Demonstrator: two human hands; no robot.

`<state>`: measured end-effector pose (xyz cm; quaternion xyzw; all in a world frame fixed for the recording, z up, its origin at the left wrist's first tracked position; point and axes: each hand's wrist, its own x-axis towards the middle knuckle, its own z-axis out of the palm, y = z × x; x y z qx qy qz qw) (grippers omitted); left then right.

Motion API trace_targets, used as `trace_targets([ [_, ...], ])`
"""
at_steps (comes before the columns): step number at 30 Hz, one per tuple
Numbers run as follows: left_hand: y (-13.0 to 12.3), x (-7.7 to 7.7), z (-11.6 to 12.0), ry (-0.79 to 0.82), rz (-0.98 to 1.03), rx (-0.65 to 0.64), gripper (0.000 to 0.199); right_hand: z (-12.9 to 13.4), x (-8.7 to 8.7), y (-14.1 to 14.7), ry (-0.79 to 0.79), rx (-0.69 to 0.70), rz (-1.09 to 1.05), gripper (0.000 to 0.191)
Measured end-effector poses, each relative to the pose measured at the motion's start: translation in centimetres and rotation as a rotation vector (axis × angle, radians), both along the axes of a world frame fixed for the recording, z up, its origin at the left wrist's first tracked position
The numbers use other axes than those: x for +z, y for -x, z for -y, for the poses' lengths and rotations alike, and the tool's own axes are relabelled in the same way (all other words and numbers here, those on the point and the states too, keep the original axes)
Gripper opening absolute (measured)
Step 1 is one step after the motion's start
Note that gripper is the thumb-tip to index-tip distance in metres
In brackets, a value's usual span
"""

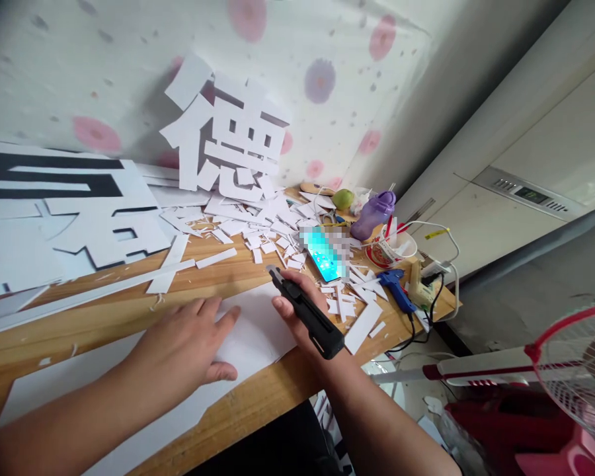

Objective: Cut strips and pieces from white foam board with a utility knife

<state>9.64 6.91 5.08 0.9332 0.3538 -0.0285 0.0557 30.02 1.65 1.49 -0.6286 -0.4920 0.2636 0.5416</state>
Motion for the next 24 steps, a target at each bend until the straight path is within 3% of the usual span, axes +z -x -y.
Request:
trace_targets([
  [3, 0.2, 0.2, -0.6, 0.013, 0.027, 0.0, 0.059, -0.3, -0.7, 0.6, -0.105, -0.045, 0.078, 0.04],
  [6, 0.7, -0.4, -1.0, 0.081, 0.146, 0.07, 0.055, 0.1, -0.8, 1.1, -0.113, -0.02, 0.055, 0.042],
  [10, 1.5, -1.1, -1.3, 0.273, 0.308, 0.262, 0.046, 2.3, 0.0, 0.9, -0.139, -0.139, 0.132, 0.029],
  [13, 1.8, -0.3, -1.0, 0.325, 0.299, 0.306, 0.028, 4.1, 0.5, 0.5, -0.208, -0.209, 0.316, 0.018],
  [17, 2.1, 2.2, 0.1, 0.242, 0.194, 0.271, 0.021, 4.8, 1.5, 0.7, -0.508, 0.023, 0.541, 0.048],
  [20, 2.5, 3.9, 1.6, 0.101, 0.127, 0.237, 0.026, 4.9, 3.2, 1.3, -0.687, 0.307, 0.666, 0.045],
  [24, 3.2, 4.9, 3.5, -0.06, 0.093, 0.218, 0.02, 6.0, 5.1, 1.9, -0.543, 0.393, 0.684, 0.029],
])
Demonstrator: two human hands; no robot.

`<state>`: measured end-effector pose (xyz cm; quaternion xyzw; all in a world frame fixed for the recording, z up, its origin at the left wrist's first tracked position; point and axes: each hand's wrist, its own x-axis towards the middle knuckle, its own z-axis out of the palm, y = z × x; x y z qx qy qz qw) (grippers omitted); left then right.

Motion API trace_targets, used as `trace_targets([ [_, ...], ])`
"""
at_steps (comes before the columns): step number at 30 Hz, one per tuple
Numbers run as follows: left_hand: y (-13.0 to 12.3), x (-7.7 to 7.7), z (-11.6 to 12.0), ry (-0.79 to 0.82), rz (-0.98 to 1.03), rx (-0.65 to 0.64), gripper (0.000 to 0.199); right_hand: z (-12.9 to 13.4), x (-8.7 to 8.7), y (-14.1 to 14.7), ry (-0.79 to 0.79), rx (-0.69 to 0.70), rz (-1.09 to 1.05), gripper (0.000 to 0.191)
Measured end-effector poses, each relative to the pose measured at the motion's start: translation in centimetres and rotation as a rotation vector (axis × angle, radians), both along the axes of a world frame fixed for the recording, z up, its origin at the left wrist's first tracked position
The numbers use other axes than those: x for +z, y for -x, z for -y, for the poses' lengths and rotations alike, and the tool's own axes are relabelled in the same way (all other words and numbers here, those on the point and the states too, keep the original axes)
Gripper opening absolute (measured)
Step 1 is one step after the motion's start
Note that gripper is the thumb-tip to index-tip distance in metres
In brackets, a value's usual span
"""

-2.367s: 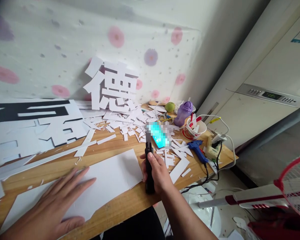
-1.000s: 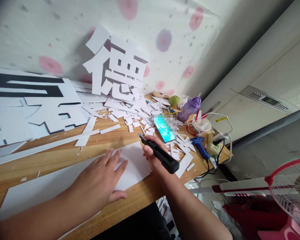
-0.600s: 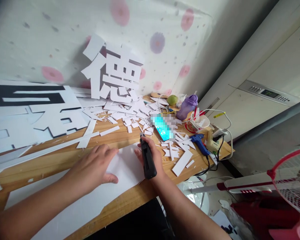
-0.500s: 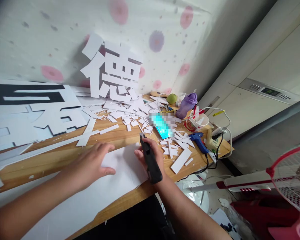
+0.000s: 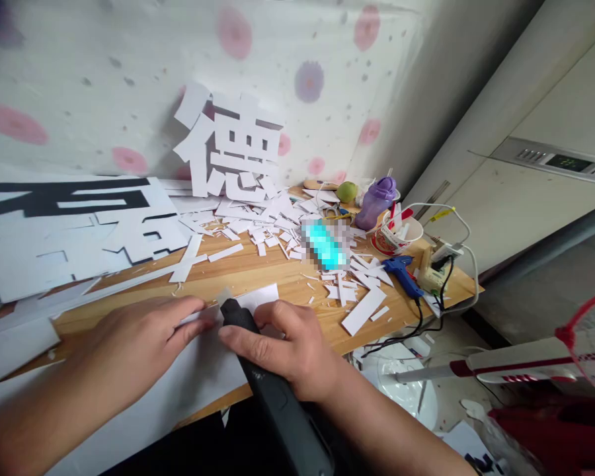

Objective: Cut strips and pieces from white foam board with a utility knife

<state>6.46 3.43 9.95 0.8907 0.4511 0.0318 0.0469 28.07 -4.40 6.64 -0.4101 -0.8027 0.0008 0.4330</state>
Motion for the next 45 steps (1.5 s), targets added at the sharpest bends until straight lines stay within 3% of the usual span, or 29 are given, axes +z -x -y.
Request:
trace_targets([
  [6, 0.7, 0.4, 2.0, -0.165, 0.047, -0.004, 0.012, 1.9, 0.3, 1.6, 0.466, 0.078, -0.435, 0.028],
  [15, 0.4, 1.1, 3.7, -0.308, 0.094, -0.044, 0.011, 2.4, 0.8, 2.9, 0.719, 0.216, -0.937, 0.03],
  [23, 0.0, 0.9, 4.1, -0.406, 0.149, -0.083, 0.016, 2.3, -0.8, 5.1, 0.769, 0.199, -1.371, 0.034],
  [29, -0.4, 1.0, 4.5, -0.408, 0.161, -0.093, 0.014, 2.3, 0.3, 4.9, 0.806, 0.155, -1.491, 0.035],
  [33, -0.7, 1.2, 4.8, -0.403, 0.145, -0.11, 0.017, 2.4, 0.8, 4.9, 0.796, 0.159, -1.547, 0.035],
  [38, -0.9, 1.2, 4.8, -0.398, 0.12, -0.1, 0.02, 2.4, 0.2, 4.9, 0.793, 0.219, -1.53, 0.037],
  [45, -0.7, 1.1, 5.0, -0.392, 0.114, -0.101, 0.014, 2.4, -0.4, 4.5, 0.702, 0.167, -1.466, 0.035],
])
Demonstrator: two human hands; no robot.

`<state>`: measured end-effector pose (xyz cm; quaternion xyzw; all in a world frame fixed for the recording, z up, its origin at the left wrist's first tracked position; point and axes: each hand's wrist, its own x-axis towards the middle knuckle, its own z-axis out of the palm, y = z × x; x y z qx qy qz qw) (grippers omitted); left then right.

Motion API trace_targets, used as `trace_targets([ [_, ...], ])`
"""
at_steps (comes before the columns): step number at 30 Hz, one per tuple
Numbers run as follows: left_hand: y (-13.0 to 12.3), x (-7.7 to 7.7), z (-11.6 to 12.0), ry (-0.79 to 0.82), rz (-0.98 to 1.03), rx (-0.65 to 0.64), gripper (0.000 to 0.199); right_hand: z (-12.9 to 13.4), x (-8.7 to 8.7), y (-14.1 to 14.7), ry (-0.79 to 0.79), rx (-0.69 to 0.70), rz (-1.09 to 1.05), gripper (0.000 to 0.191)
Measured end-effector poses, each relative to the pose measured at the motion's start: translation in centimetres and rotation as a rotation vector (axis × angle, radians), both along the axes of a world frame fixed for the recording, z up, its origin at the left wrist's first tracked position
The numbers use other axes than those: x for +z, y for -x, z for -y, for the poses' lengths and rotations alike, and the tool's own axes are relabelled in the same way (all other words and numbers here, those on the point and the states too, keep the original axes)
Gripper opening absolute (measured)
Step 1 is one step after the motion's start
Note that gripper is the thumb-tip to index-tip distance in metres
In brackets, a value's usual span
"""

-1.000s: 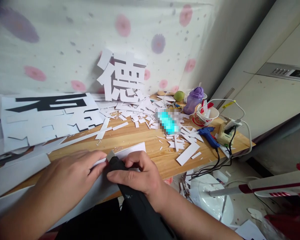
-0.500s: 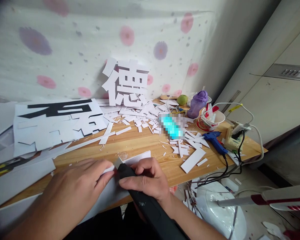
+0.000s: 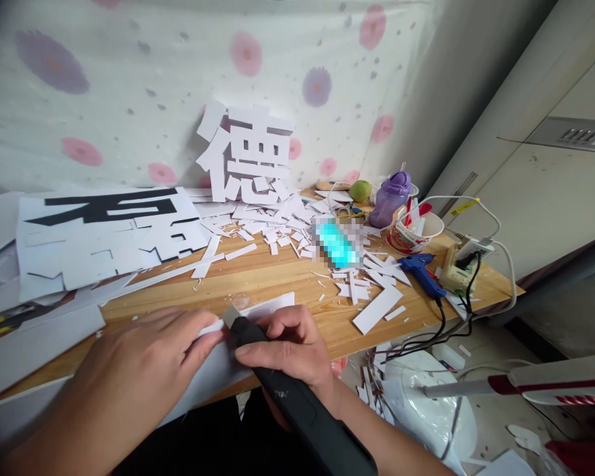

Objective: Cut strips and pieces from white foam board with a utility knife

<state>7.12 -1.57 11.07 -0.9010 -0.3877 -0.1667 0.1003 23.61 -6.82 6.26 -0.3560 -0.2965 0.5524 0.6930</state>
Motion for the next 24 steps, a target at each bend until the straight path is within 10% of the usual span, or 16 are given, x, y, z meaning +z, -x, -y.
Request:
trace_targets([
  [24, 0.1, 0.1, 0.6, 0.001, -0.004, 0.047, 0.016, 0.4, 0.1, 0.0, -0.022, 0.087, 0.081, 0.028],
])
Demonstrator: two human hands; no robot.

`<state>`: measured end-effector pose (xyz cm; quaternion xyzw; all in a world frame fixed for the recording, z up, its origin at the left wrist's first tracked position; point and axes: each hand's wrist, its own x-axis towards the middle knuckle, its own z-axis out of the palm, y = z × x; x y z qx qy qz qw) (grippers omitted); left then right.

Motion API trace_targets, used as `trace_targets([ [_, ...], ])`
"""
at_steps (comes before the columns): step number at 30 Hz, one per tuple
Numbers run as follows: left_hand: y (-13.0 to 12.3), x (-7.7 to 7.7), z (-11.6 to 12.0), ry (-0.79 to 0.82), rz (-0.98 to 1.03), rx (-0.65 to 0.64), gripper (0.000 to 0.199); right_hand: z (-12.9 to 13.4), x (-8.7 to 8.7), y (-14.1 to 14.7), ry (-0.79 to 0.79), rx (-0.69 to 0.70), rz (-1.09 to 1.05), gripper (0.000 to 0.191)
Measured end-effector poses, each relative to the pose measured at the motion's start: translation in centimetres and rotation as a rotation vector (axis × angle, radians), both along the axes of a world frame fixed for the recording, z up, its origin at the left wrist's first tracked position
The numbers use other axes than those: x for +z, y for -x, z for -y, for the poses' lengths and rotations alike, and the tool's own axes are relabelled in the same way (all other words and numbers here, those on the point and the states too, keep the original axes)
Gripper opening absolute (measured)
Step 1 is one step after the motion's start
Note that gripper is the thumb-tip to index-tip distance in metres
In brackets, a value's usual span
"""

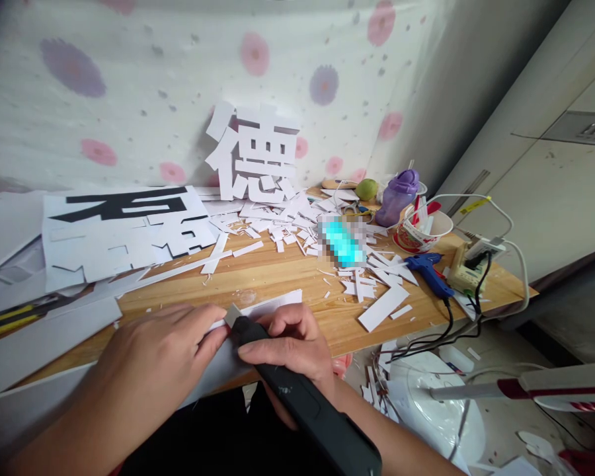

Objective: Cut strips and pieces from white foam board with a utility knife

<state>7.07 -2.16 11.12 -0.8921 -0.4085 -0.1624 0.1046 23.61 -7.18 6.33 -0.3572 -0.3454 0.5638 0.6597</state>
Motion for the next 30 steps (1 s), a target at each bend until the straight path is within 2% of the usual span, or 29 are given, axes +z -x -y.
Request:
trace_targets([
  [6, 0.0, 0.0, -0.1, -0.014, 0.005, -0.032, 0.017, 0.1, -0.6, -0.7, -0.126, -0.042, 0.103, 0.023],
  [17, 0.3, -0.5, -0.3, 0.017, -0.023, -0.011, 0.013, 0.1, -1.3, -2.0, -0.226, -0.114, 0.235, 0.013],
  [21, 0.5, -0.5, -0.3, 0.002, -0.039, -0.01, 0.017, 0.1, -1.6, -3.3, -0.41, -0.254, 0.453, 0.025],
  [23, 0.4, -0.4, -0.3, -0.011, -0.037, -0.019, 0.018, 0.2, -1.8, -3.3, -0.448, -0.289, 0.519, 0.029],
  [26, 0.4, -0.3, -0.3, 0.003, -0.032, -0.023, 0.017, 0.2, -1.9, -2.4, -0.412, -0.261, 0.477, 0.023],
  [30, 0.4, -0.2, 0.0, 0.033, -0.047, -0.007, 0.017, 0.2, -1.9, -1.2, -0.35, -0.148, 0.367, 0.013],
])
